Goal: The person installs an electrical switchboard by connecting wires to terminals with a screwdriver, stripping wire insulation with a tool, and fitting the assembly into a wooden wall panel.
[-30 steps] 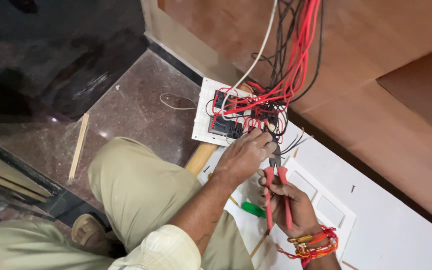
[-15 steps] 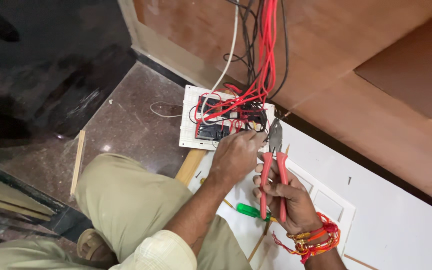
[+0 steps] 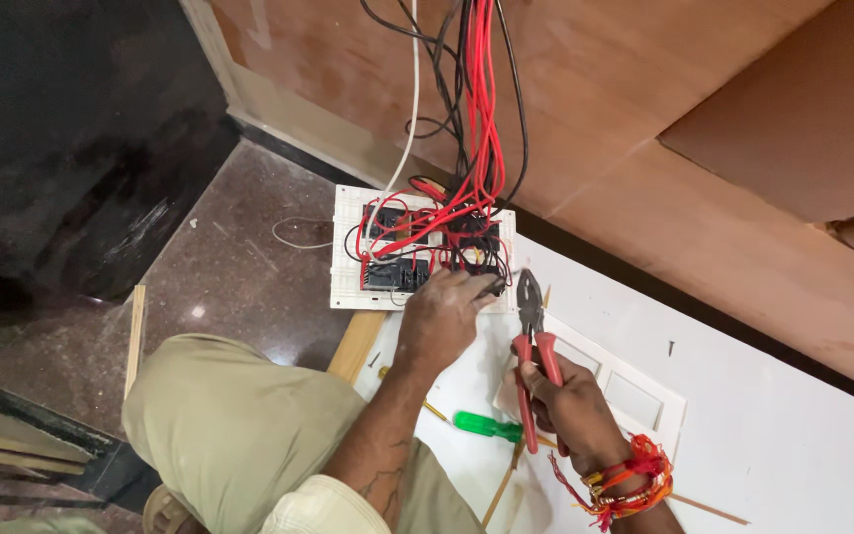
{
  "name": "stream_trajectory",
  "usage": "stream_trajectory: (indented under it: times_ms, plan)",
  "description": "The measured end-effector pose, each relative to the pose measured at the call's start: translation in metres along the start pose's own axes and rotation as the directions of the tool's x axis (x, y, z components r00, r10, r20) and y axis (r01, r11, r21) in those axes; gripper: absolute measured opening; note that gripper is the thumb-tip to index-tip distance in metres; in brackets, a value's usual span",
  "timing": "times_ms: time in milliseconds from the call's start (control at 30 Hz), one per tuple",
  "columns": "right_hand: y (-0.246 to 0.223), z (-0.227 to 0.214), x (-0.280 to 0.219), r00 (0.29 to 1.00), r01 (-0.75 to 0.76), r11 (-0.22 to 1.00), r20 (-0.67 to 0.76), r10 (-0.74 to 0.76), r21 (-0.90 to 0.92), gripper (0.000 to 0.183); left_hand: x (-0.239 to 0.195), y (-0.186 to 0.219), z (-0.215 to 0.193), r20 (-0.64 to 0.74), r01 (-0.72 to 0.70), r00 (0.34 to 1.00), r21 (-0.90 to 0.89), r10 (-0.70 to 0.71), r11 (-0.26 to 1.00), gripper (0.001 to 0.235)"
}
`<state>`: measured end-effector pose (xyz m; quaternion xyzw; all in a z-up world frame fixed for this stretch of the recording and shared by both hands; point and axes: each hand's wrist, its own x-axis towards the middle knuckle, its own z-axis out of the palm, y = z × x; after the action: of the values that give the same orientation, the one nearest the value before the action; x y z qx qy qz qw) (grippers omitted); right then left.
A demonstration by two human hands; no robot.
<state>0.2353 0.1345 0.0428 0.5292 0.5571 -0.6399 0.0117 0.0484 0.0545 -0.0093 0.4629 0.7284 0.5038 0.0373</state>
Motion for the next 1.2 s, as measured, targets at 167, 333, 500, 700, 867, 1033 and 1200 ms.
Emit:
stream_trajectory:
  times_ms: [167, 333, 500, 700, 867, 1033, 1200]
  plan:
    - [-0.002, 0.004, -0.005, 1.0, 0.0, 0.998, 0.003, 0.001, -0.062, 0.033, 0.001, 0.005, -0.005, 0.008, -0.04, 0.999, -0.099, 0.041, 0.994, 0.021]
    - [0.002, 0.005, -0.006, 0.999, 0.009, 0.999, 0.038, -0.008, -0.043, 0.033, 0.003, 0.009, -0.011, -0.029, 0.006, 1.0, -0.139, -0.01, 0.99, 0.021]
    - [0.008, 0.008, -0.009, 0.98, 0.151, 0.988, 0.134, -0.144, -0.04, 0.032, 0.002, 0.011, -0.014, -0.098, -0.04, 0.995, -0.163, 0.024, 0.986, 0.023]
    - [0.006, 0.019, -0.006, 0.982, 0.187, 0.97, -0.003, -0.19, -0.159, 0.031, 0.001, 0.012, -0.019, -0.025, 0.019, 0.999, -0.1, -0.021, 0.995, 0.021]
    - [0.002, 0.028, -0.005, 0.978, 0.176, 0.961, -0.076, -0.196, -0.215, 0.029, 0.0, 0.011, -0.02, -0.02, 0.011, 1.0, -0.081, -0.013, 0.997, 0.017]
    - [0.007, 0.028, 0.001, 0.962, 0.205, 0.931, -0.112, -0.248, -0.302, 0.031, -0.001, 0.009, -0.019, -0.017, 0.022, 1.0, -0.081, -0.024, 0.996, 0.017]
    - [0.008, 0.026, 0.002, 0.95, 0.238, 0.899, -0.104, -0.294, -0.369, 0.033, 0.0, 0.009, -0.018, -0.021, 0.019, 1.0, -0.077, -0.02, 0.997, 0.019]
